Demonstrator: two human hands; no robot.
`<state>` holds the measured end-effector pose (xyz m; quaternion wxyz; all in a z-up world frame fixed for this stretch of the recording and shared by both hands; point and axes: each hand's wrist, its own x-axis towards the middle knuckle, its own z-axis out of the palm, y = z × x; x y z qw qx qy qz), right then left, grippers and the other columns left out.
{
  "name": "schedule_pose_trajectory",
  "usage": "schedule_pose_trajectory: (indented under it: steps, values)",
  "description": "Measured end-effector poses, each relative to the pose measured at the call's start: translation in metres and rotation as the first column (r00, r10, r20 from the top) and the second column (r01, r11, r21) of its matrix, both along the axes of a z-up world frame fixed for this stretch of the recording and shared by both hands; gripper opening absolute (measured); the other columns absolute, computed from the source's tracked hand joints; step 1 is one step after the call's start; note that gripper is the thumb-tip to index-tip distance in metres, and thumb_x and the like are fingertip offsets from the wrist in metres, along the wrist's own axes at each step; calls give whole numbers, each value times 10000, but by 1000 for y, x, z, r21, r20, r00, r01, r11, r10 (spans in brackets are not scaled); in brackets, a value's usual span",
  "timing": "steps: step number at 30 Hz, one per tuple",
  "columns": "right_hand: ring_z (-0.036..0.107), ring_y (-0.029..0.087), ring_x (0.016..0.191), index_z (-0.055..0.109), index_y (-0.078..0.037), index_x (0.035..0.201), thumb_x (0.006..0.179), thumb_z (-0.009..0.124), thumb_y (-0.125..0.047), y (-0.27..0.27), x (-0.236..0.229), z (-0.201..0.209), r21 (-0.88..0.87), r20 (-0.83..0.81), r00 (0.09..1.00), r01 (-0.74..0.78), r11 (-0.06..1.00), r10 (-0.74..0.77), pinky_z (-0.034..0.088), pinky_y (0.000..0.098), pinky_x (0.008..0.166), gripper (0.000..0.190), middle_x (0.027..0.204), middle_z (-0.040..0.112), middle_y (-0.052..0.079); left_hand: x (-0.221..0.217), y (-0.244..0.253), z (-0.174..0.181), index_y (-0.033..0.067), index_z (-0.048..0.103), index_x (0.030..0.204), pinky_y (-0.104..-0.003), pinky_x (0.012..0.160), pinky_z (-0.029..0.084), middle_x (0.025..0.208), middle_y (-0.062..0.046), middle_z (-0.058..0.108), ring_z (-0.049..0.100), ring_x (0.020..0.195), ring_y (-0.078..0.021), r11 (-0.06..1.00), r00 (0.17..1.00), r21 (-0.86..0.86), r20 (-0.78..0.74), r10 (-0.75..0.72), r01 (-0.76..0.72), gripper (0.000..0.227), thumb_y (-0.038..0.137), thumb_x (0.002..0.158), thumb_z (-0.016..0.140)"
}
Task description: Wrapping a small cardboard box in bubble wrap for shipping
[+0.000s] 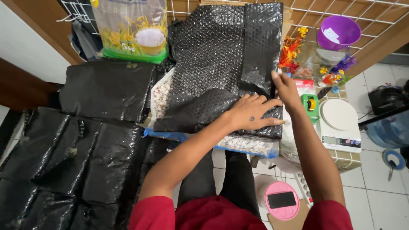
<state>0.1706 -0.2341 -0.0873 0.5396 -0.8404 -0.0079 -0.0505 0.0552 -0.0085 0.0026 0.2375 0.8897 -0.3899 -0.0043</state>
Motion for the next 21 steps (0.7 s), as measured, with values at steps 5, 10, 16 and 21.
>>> schedule_pose_trajectory:
  steps: [5, 10, 16, 21]
  values:
    - [525, 129, 681, 716, -129, 927, 1026, 792, -371, -10, 71, -52, 88, 163, 979, 113, 990, -127, 409, 241, 588, 273, 727, 577, -10, -2, -1, -2, 359, 394, 1456, -472, 961, 435, 1129, -118, 661, 660, 1124, -366, 1000, 1000, 27, 18, -5, 5, 698, 806, 939, 250]
    - [552, 171, 707, 735, -129, 987, 996, 818, -369, -19, 83, -80, 29, 292, 913, 290, 957, -285, 446, 317, 665, 253, 731, 603, 48, -4, -7, -22, 327, 396, 1473, -490, 931, 467, 1059, -128, 647, 682, 1001, -379, 998, 969, -5, 240, 56, -56, 693, 774, 967, 237]
    - [522, 162, 698, 713, -127, 973, 1012, 817, -315, -23, 60, -61, 27, 299, 898, 330, 944, -322, 412, 302, 649, 219, 735, 579, 14, -4, -12, -19, 331, 384, 1498, -510, 926, 456, 1097, -125, 644, 673, 1009, -402, 1000, 978, 19, 208, 20, -25, 720, 783, 960, 230]
    - [551, 190, 696, 723, -103, 980, 1017, 825, -325, -32, 50, -51, -26, 314, 887, 365, 931, -339, 443, 337, 657, 247, 745, 617, 61, -3, -28, -25, 330, 363, 1519, -530, 931, 450, 1097, -134, 643, 669, 994, -427, 1000, 979, 18, 203, 12, -16, 746, 793, 956, 211]
